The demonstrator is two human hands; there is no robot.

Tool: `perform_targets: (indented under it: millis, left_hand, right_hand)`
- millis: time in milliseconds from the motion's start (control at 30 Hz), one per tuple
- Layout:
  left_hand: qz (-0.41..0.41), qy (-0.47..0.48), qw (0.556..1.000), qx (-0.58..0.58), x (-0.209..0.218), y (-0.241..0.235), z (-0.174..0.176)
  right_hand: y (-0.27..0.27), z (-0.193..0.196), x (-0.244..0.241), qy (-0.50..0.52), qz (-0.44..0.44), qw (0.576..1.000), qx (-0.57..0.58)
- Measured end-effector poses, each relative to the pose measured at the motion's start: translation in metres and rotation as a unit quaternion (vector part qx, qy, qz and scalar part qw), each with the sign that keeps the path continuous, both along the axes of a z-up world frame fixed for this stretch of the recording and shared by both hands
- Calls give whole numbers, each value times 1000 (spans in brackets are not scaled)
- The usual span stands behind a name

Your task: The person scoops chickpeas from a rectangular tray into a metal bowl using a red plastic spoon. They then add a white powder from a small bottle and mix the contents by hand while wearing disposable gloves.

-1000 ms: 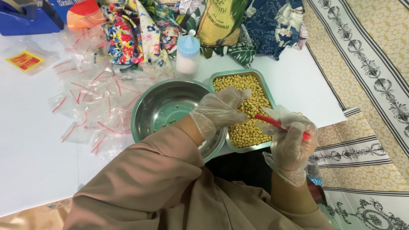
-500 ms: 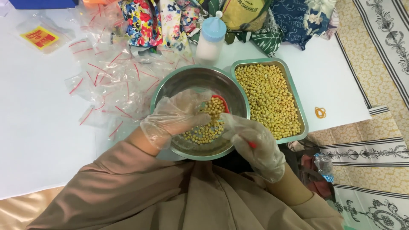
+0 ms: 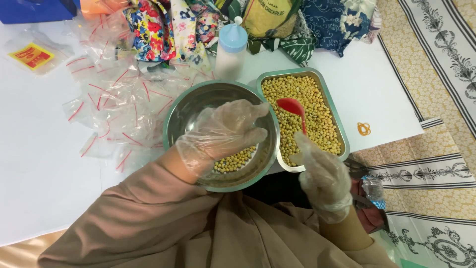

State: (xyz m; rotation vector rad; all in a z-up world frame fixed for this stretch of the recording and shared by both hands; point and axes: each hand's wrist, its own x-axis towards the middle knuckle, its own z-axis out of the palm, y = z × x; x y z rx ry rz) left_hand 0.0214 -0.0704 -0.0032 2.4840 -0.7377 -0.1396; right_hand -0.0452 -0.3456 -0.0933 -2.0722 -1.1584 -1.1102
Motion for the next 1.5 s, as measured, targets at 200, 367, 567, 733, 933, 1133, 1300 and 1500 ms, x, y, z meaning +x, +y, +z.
perform_targets:
  millis: [200,367,567,733,933,1133,1300,1500]
  left_hand:
    - [-97,-68,993,-21,34,-71,-16]
    - [-73,-88,982,152,49,-113,-6]
    - [-60,-29,977,204,68,-130,-18]
    - [-63,81,982,157,68,-131,-10]
    - [-78,116,980,138,71,-135,-16]
    - [-96,109,984,103,83,-141,-43]
    - [-85,107,988,77,87,-144,-40]
    - [-72,129,987,65,83,-144,-39]
  right_hand:
    - [-57,15,8,56,-154,980,114]
    - [-57,25,38,97,-119,984,90]
    - [-33,57,33,151,-116,978,89]
    - [-32,40,23,217,-139,957,130]
    - [-34,24,24,249,-86,923,281]
    - [-37,-2,31,287,-24,828,481]
    - [-38,8,28,268,1,780,565]
    - [-40,18,19,271,-9,808,524]
